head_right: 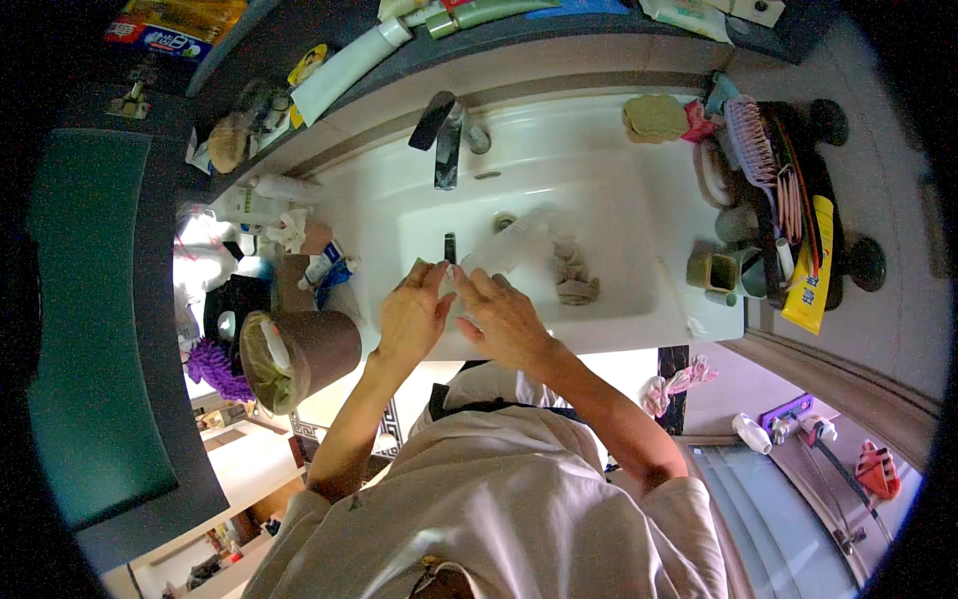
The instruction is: The person cleans a clear plastic tray and other small components in a sink by hand with a cloth and a sponge under running water.
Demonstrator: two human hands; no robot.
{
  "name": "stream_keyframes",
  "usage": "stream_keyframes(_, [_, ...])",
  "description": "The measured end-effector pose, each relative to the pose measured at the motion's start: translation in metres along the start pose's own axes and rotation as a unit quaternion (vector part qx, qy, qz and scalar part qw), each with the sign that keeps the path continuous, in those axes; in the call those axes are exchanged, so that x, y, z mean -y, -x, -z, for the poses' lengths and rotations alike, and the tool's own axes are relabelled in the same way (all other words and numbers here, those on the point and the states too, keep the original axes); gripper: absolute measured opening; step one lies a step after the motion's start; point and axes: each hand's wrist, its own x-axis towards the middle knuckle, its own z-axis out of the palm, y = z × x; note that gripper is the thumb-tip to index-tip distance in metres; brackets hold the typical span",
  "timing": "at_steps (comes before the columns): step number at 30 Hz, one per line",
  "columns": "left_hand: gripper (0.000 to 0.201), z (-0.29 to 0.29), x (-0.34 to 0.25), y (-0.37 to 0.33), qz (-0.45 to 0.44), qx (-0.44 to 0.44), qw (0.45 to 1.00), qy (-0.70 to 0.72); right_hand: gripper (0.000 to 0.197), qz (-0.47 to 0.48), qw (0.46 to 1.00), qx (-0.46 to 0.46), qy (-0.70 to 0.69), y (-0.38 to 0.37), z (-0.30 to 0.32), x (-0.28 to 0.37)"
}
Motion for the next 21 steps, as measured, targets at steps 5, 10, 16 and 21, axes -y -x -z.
stream_keyframes(5, [0.032,-0.022,0.018,0.003,-0.024,-0.047,0.999,-0.001,0.053,0.005,0.999,0.033,0.016,-0.003,0.004,-0.004])
stream_keyframes(10, [0.03,-0.018,0.021,-0.001,-0.031,-0.053,0.998,0.007,0.05,0.009,0.998,0.059,0.027,-0.012,0.011,-0.003])
stream_keyframes(16, [0.033,-0.015,0.01,-0.01,0.006,0.002,1.0,-0.003,0.052,-0.022,0.995,0.085,0.043,-0.009,0.013,-0.005])
stream_keyframes(21, [0.034,-0.018,0.025,-0.013,-0.016,0.002,1.0,0.0,0.06,-0.068,0.995,0.076,-0.002,-0.003,0.015,-0.005])
